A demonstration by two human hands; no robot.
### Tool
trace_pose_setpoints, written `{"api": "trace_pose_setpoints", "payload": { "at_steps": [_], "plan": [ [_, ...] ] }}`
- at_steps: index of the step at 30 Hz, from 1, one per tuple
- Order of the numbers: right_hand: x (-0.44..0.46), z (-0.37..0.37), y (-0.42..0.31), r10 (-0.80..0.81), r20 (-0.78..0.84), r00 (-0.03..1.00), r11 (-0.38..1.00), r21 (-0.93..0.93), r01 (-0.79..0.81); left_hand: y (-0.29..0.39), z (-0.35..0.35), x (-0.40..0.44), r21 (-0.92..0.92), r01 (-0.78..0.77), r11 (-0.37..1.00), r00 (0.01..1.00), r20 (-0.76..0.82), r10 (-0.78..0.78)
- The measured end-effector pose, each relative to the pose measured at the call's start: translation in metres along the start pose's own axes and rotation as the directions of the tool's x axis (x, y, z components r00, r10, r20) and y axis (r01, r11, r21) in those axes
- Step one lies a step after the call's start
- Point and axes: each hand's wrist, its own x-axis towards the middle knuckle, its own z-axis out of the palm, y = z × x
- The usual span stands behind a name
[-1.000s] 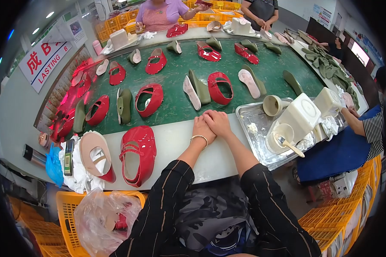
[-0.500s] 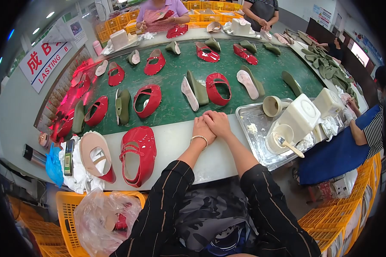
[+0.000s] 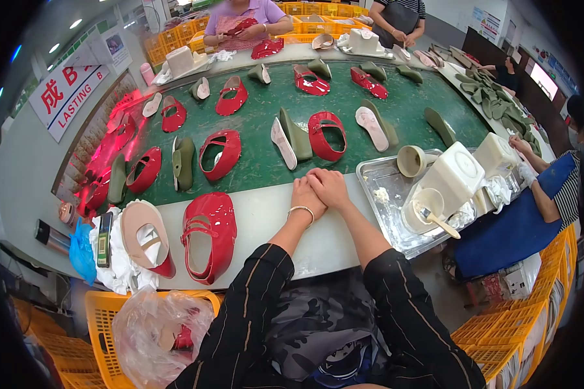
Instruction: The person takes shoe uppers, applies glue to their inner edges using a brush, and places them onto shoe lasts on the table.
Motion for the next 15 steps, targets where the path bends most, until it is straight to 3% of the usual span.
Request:
{"api": "trace_pose_setpoints", "payload": {
  "at_steps": [5, 7, 8, 10, 12, 13, 15],
  "plan": [
    [0.001, -0.005, -0.005, -0.009, -0.02, 1.0, 0.999, 0.033, 0.01, 0.002, -0.004, 0.0, -0.048, 0.007, 0.999, 1.0, 0.001, -0.007],
    [-0.001, -0.017, -0.02, 0.08, -0.07, 0.994, 0.903, 0.428, -0.043, -0.005, 0.008, 0.0, -0.007, -0.018, 1.0, 0.999, -0.042, 0.018],
    [-0.003, -0.026, -0.03, 0.081, -0.076, 0.994, 0.901, 0.432, -0.041, -0.008, 0.015, 0.002, 0.029, -0.038, 0.999, 0.996, -0.085, 0.04],
    [-0.012, -0.074, -0.086, 0.093, -0.119, 0.989, 0.673, 0.739, 0.026, -0.001, -0.001, 0.003, 0.015, -0.02, 1.0, 0.999, -0.043, 0.02],
    [-0.029, -0.13, -0.148, -0.027, -0.333, 0.943, 0.615, 0.738, 0.278, 0.0, -0.006, 0.003, -0.001, -0.013, 1.0, 1.0, 0.023, 0.013],
    [-0.037, -0.163, -0.168, -0.277, -0.446, 0.851, 0.653, 0.563, 0.507, -0.002, -0.002, 0.003, 0.005, -0.015, 1.0, 0.999, 0.036, 0.015],
    [-0.058, -0.202, -0.206, -0.443, -0.586, 0.679, 0.655, 0.305, 0.691, -0.008, 0.005, 0.003, -0.027, -0.041, 0.999, 0.999, -0.022, 0.041]
  ]
}}
